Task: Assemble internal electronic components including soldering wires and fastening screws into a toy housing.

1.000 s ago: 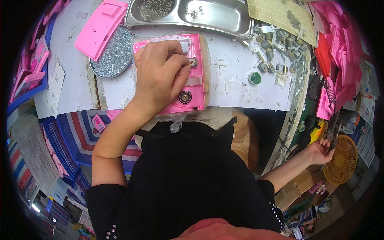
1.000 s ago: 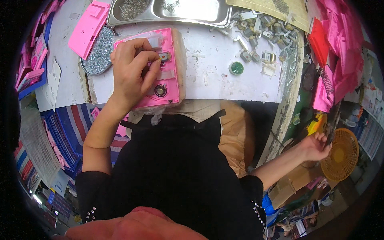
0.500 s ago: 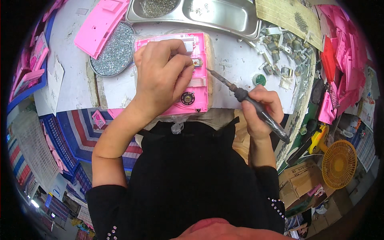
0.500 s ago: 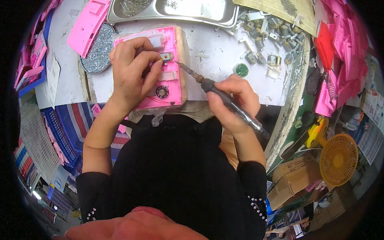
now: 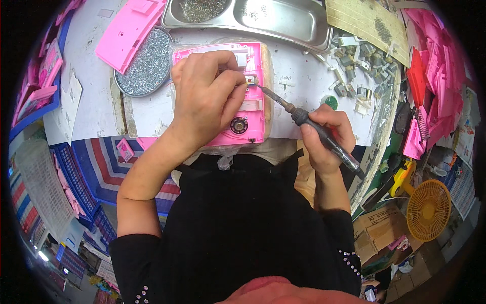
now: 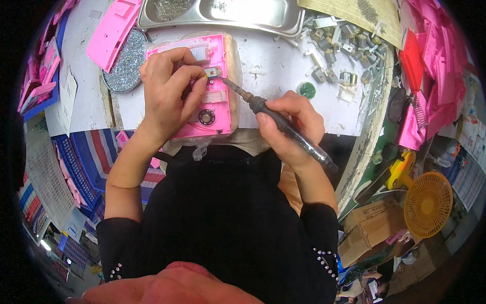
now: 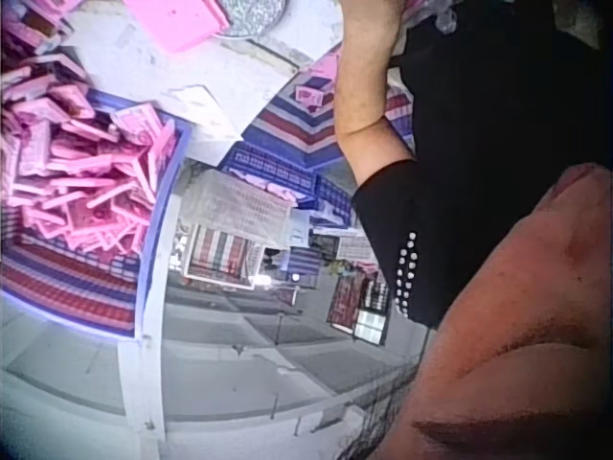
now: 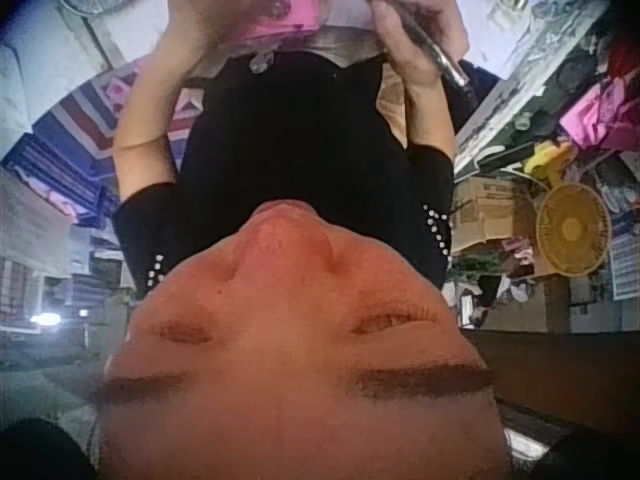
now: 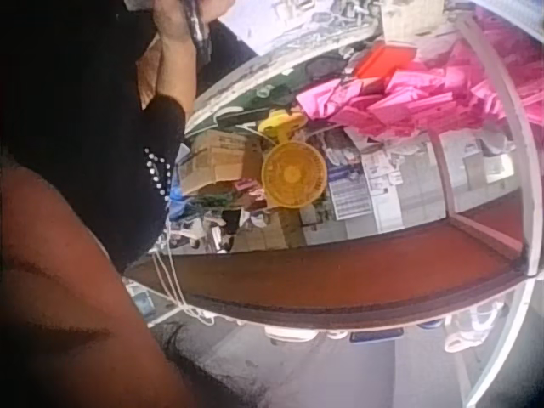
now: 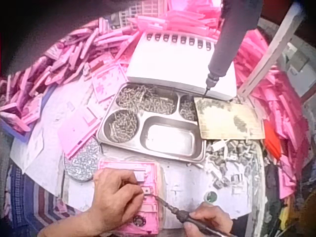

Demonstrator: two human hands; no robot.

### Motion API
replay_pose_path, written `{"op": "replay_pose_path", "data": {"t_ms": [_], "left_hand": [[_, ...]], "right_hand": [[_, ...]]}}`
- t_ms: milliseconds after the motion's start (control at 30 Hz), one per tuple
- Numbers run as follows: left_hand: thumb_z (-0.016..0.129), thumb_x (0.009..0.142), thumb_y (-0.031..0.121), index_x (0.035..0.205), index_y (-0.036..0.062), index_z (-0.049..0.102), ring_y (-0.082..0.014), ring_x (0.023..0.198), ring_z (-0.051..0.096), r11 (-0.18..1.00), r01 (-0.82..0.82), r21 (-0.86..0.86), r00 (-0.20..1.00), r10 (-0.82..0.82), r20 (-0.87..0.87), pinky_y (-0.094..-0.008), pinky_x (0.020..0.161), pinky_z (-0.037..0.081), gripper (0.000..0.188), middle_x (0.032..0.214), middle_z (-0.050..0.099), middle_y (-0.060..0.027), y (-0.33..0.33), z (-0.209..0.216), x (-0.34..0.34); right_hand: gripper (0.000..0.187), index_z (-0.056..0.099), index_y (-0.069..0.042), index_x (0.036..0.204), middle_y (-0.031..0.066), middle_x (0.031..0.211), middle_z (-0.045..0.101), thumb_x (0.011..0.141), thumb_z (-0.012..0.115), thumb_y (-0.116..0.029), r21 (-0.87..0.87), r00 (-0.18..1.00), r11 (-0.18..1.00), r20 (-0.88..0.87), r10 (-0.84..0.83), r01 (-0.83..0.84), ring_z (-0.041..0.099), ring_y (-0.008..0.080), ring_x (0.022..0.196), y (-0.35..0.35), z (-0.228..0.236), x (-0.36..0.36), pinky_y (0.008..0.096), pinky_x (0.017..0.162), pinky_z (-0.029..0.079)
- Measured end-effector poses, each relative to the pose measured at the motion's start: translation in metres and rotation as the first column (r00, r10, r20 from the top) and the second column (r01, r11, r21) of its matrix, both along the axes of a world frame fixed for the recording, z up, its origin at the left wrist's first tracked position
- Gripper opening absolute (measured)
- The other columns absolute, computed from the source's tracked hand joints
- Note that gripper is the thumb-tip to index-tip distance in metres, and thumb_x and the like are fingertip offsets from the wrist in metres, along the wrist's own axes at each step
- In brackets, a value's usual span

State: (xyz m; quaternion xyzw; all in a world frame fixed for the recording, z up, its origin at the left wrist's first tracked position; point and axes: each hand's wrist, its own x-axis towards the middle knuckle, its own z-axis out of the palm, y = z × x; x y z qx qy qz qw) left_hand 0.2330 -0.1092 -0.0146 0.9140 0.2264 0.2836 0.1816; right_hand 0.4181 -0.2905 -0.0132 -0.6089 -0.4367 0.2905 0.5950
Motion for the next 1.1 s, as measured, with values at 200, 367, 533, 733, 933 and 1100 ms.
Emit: {"op": "replay_pose_path", "data": {"t_ms": [200,367,533,733,933,1100], "left_hand": [[0.078,0.079,0.012,0.091,0.0107,0.07,-0.0219,0.095,0.056,1.0,0.002,0.001,1.0,-0.002,-0.012,-0.0391,0.09,0.035,0.015,0.105,0.06,-0.0027,-0.001,0.001,0.0],[0.077,0.078,0.014,0.085,0.0134,0.068,-0.0206,0.092,0.056,1.0,-0.015,0.008,0.999,0.015,0.04,-0.0396,0.089,0.033,0.012,0.101,0.061,0.001,-0.001,-0.002,0.003],[0.079,0.079,0.012,0.091,0.011,0.07,-0.022,0.093,0.056,1.0,0.003,0.017,1.0,-0.003,0.002,-0.0391,0.09,0.035,0.015,0.103,0.06,-0.0027,-0.001,0.001,0.0],[0.079,0.078,0.012,0.091,0.0108,0.071,-0.022,0.096,0.057,1.0,-0.004,0.019,1.0,0.004,-0.004,-0.039,0.091,0.035,0.016,0.104,0.061,-0.0026,-0.002,0.001,0.0],[0.079,0.077,0.011,0.091,0.0103,0.072,-0.022,0.095,0.058,1.0,-0.008,-0.002,1.0,0.008,0.0,-0.039,0.091,0.036,0.016,0.102,0.062,-0.0026,-0.002,0.005,0.0],[0.078,0.077,0.01,0.091,0.0092,0.072,-0.0227,0.093,0.059,1.0,-0.003,-0.008,1.0,0.003,-0.004,-0.0381,0.089,0.037,0.015,0.101,0.062,-0.0032,-0.001,0.007,0.001]], "right_hand": [[0.026,0.063,-0.001,0.103,0.0056,0.08,0.064,0.084,0.08,-0.002,0.061,1.0,0.998,0.029,-0.008,0.007,0.052,0.01,0.066,0.003,-0.006,0.0,0.0242,0.059,0.039],[0.026,0.063,-0.001,0.103,0.0065,0.081,0.064,0.083,0.08,-0.001,0.067,1.0,0.998,0.013,-0.003,0.002,0.051,0.0106,0.067,0.0,-0.008,0.003,0.0247,0.061,0.039],[0.026,0.063,0.0,0.103,0.0066,0.081,0.064,0.084,0.08,-0.002,0.089,1.0,0.996,0.009,-0.02,0.019,0.052,0.0108,0.068,0.0,-0.004,0.006,0.0248,0.062,0.039],[0.026,0.063,0.001,0.104,0.0073,0.084,0.064,0.084,0.08,-0.003,0.11,0.999,0.994,0.037,-0.029,0.025,0.052,0.0112,0.069,0.0,-0.004,0.01,0.025,0.063,0.039],[0.027,0.063,0.001,0.104,0.0075,0.084,0.064,0.084,0.08,-0.004,0.119,0.999,0.992,0.039,-0.035,0.03,0.051,0.0115,0.069,-0.002,-0.005,0.013,0.0252,0.063,0.039],[0.027,0.063,0.001,0.104,0.0071,0.083,0.064,0.084,0.08,-0.004,0.126,0.999,0.992,0.042,-0.024,0.019,0.051,0.0111,0.069,0.0,-0.004,0.013,0.025,0.062,0.038]]}}
